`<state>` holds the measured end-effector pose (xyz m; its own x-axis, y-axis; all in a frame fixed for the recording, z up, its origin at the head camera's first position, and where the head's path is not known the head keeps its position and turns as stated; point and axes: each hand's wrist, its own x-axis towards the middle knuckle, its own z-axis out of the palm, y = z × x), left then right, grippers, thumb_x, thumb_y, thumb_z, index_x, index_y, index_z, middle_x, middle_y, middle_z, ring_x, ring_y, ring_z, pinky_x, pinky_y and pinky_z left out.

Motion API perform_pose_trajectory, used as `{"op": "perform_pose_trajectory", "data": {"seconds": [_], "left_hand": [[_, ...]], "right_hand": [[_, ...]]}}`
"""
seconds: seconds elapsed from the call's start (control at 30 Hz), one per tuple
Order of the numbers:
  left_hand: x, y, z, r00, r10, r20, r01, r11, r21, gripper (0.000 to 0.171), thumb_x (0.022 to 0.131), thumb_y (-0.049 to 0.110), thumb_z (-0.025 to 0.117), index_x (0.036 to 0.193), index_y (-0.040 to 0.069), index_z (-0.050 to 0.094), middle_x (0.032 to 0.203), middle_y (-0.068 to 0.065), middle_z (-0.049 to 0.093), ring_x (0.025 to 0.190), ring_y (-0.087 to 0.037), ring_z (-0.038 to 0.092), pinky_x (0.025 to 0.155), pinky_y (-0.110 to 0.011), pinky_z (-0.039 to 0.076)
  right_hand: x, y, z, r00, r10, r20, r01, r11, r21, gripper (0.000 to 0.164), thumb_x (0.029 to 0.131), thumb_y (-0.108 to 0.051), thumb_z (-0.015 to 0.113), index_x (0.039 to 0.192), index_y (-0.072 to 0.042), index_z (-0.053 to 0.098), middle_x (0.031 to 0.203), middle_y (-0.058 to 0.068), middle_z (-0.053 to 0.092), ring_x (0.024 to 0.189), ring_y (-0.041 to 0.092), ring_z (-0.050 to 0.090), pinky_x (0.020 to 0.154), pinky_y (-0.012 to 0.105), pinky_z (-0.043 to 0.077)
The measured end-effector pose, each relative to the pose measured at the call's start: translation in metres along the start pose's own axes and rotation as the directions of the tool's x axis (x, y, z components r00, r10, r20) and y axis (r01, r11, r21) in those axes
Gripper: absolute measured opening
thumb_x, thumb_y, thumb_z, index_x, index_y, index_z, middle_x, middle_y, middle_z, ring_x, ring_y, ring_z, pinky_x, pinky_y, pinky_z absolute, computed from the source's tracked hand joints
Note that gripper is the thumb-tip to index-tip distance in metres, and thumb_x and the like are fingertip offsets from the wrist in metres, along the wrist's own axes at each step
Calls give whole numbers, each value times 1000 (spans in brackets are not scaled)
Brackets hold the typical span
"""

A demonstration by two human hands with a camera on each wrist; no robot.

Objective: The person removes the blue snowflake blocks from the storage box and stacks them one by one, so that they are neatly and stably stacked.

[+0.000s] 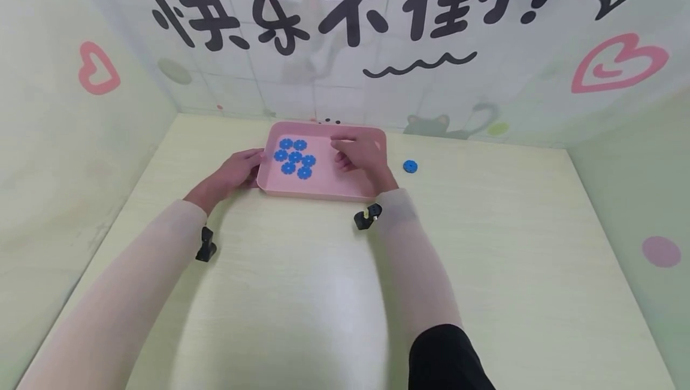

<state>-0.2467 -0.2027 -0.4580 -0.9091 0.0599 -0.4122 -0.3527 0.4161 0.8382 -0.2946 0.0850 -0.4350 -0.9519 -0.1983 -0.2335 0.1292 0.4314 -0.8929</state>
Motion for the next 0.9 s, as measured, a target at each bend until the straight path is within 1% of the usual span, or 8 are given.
{"op": "perform_pose_trajectory", "data": {"seconds": [0.1, 0.17, 0.23, 0.33, 0.43, 0.57, 0.73, 0.9], "left_hand": [[1, 1, -1, 1000, 1, 2, -1, 1000, -7, 50, 106, 37, 38, 152, 19, 35, 95, -8, 57, 80, -15, 55, 68, -23, 51], [1, 2, -1, 1000, 0, 4, 0, 1000, -10, 50, 106, 37, 38, 152, 18, 35, 94, -8, 57, 78, -15, 55, 67, -22, 51], [2, 3, -2, 1000, -1, 7, 1, 1000, -9, 50, 106, 36, 39, 152, 18, 35, 93, -7, 57, 77, -14, 55, 67, -22, 51], [2, 4, -3, 1000, 0, 9, 0, 1000, -11, 50, 106, 37, 38, 152, 18, 36, 93, -7, 57, 77, -14, 54, 67, -22, 50], [2, 5, -4, 1000, -1, 17, 2, 1000, -6, 50, 106, 37, 38, 152, 18, 36, 95, -8, 56, 79, -15, 54, 68, -22, 50], [4, 5, -4, 1000, -10, 22, 10, 1000, -12, 50, 106, 38, 37, 152, 20, 35, 98, -9, 57, 82, -17, 54, 69, -23, 51], [6, 5, -4, 1000, -19, 22, 20, 1000, -17, 50, 106, 38, 38, 152, 20, 36, 100, -10, 56, 85, -19, 54, 69, -23, 51], [6, 5, -3, 1000, -19, 18, 19, 1000, -19, 50, 105, 39, 38, 152, 20, 35, 101, -10, 57, 85, -18, 55, 69, -23, 51]], "right_hand": [[3, 2, 10, 993, -61, 100, 66, 996, -52, 32, 98, -25, 59, 128, -15, 64, 79, 11, 66, 64, 21, 64, 63, 29, 57], [4, 3, 16, 979, -106, 176, 120, 990, -70, 33, 99, -23, 57, 130, -13, 63, 79, 12, 65, 65, 22, 64, 64, 28, 57], [4, 5, 21, 964, -136, 228, 155, 985, -70, 33, 100, -21, 55, 130, -12, 63, 79, 12, 66, 65, 22, 64, 64, 29, 57], [4, 6, 28, 953, -120, 280, 133, 991, -28, 31, 100, -18, 54, 129, -12, 64, 79, 12, 66, 64, 21, 63, 64, 30, 57], [4, 5, 35, 948, -68, 311, 62, 998, 28, 30, 99, -16, 55, 127, -13, 65, 79, 13, 65, 61, 20, 61, 61, 28, 57], [4, 4, 41, 936, -10, 351, -17, 997, 75, 30, 97, -16, 60, 126, -15, 66, 80, 16, 65, 58, 21, 59, 56, 26, 54], [6, 5, 45, 918, 16, 395, -38, 998, 49, 28, 95, -15, 63, 123, -17, 68, 79, 16, 65, 55, 20, 57, 52, 25, 52], [7, 4, 48, 919, 21, 394, -22, 1000, -2, 26, 94, -14, 63, 119, -17, 70, 76, 14, 63, 54, 20, 55, 51, 24, 49]]}}
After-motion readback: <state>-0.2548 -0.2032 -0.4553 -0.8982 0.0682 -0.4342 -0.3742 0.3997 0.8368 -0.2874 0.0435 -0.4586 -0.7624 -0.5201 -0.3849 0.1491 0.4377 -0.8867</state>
